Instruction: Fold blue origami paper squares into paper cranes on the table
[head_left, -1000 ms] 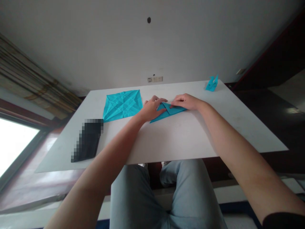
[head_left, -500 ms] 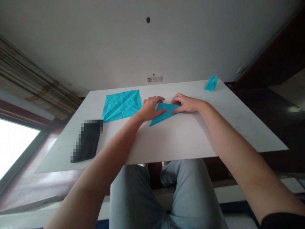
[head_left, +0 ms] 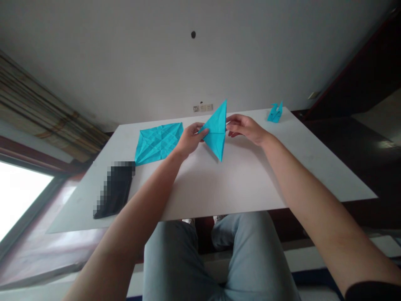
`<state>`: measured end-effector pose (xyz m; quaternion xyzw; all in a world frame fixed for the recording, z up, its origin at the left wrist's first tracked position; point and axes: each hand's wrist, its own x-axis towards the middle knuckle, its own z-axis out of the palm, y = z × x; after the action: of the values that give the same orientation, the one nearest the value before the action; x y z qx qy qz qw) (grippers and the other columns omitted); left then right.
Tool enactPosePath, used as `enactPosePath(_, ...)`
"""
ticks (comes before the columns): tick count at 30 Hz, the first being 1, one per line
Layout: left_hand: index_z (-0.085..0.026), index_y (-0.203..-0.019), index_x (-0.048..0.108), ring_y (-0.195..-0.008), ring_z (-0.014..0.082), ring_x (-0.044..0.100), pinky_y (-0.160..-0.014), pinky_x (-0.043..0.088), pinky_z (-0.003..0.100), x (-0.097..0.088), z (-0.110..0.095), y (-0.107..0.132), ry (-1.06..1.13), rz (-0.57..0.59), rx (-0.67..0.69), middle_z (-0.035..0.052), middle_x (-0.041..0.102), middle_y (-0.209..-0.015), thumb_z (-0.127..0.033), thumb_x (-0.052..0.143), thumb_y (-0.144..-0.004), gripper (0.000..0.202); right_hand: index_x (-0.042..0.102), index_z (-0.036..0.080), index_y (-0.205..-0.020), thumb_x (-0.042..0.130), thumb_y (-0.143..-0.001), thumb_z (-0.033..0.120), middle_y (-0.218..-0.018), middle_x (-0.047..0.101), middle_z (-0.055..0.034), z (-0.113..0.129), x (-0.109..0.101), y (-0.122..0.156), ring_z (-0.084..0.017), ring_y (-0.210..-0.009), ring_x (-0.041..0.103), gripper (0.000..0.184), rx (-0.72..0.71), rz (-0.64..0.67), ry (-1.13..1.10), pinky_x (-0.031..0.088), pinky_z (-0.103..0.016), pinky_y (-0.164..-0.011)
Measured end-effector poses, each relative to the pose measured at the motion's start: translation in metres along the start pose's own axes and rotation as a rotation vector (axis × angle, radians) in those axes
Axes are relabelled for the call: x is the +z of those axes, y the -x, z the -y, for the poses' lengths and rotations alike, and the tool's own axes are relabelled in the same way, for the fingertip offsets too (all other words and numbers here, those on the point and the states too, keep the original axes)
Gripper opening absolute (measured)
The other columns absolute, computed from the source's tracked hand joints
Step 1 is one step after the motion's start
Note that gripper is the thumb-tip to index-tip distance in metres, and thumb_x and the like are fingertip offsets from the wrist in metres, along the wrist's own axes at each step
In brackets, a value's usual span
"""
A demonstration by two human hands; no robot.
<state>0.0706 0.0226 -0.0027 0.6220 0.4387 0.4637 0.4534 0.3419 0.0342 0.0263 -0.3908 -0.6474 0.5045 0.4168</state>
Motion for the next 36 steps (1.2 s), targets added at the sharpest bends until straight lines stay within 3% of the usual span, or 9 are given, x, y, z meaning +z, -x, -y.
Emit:
enactPosePath(5,-0.018,-0.120,0.083,-0.102,0.0216,0.079,-0.094,0.067,0.036,-0.001,0.005,-0.005,0.178,0.010,0.021,0.0097,0.086,-0.114,-0.057,0.091,-0.094,0.047,0.078,0.025,-0.104,0.109,-0.066,0.064,-0.091,0.080,-0.0005,-0.005,0.013,0.000,-0.020,-0.086,0.075,0.063,-0.036,0.162,-0.076,0.066,-0.035,-0.079)
enactPosePath(10,-0.018,-0.119,0.086,-0.107,0.0236,0.081,-0.100,0.067,0.038,-0.003,0.003,-0.003,0.293,0.031,-0.018,0.0090,0.087,-0.112,-0.058,0.091,-0.094,0.047,0.079,0.025,-0.109,0.109,-0.071,0.059,-0.094,0.082,0.0004,-0.009,0.018,-0.002,-0.018,-0.085,0.075,0.059,-0.072,0.209,-0.118,0.066,-0.034,-0.081)
enactPosePath(20,-0.020,-0.119,0.086,-0.108,0.0224,0.081,-0.095,0.067,0.031,-0.001,-0.001,-0.001,0.395,0.091,-0.058,0.0078,0.087,-0.108,-0.053,0.087,-0.100,0.038,0.077,0.025,-0.111,0.109,-0.070,0.060,-0.091,0.079,0.0010,-0.008,0.023,-0.002,-0.019,-0.086,0.075,0.062,-0.095,0.200,-0.153,0.067,-0.035,-0.083)
enactPosePath(27,-0.021,-0.119,0.087,-0.111,0.0241,0.082,-0.098,0.068,0.034,-0.003,0.002,-0.003,0.381,0.132,-0.030,0.0090,0.088,-0.114,-0.059,0.087,-0.098,0.044,0.076,0.024,-0.116,0.106,-0.073,0.056,-0.095,0.080,-0.0020,-0.010,0.024,-0.004,-0.022,-0.089,0.077,0.061,-0.104,0.203,-0.120,0.066,-0.038,-0.083)
enactPosePath(31,-0.022,-0.126,0.086,-0.114,0.0262,0.082,-0.102,0.069,0.039,-0.002,0.007,-0.005,0.289,0.043,0.040,0.0094,0.089,-0.119,-0.062,0.090,-0.095,0.051,0.077,0.025,-0.118,0.099,-0.078,0.049,-0.099,0.082,-0.0023,-0.012,0.025,-0.004,-0.022,-0.091,0.075,0.052,-0.076,0.160,-0.110,0.065,-0.037,-0.082)
enactPosePath(36,-0.022,-0.128,0.086,-0.113,0.0266,0.081,-0.100,0.069,0.042,0.003,0.009,-0.006,0.146,-0.061,0.190,0.0114,0.087,-0.125,-0.068,0.090,-0.092,0.059,0.081,0.024,-0.107,0.095,-0.078,0.052,-0.099,0.084,-0.0063,-0.015,0.030,-0.003,-0.025,-0.087,0.075,0.043,-0.022,0.028,-0.002,0.064,-0.040,-0.078)
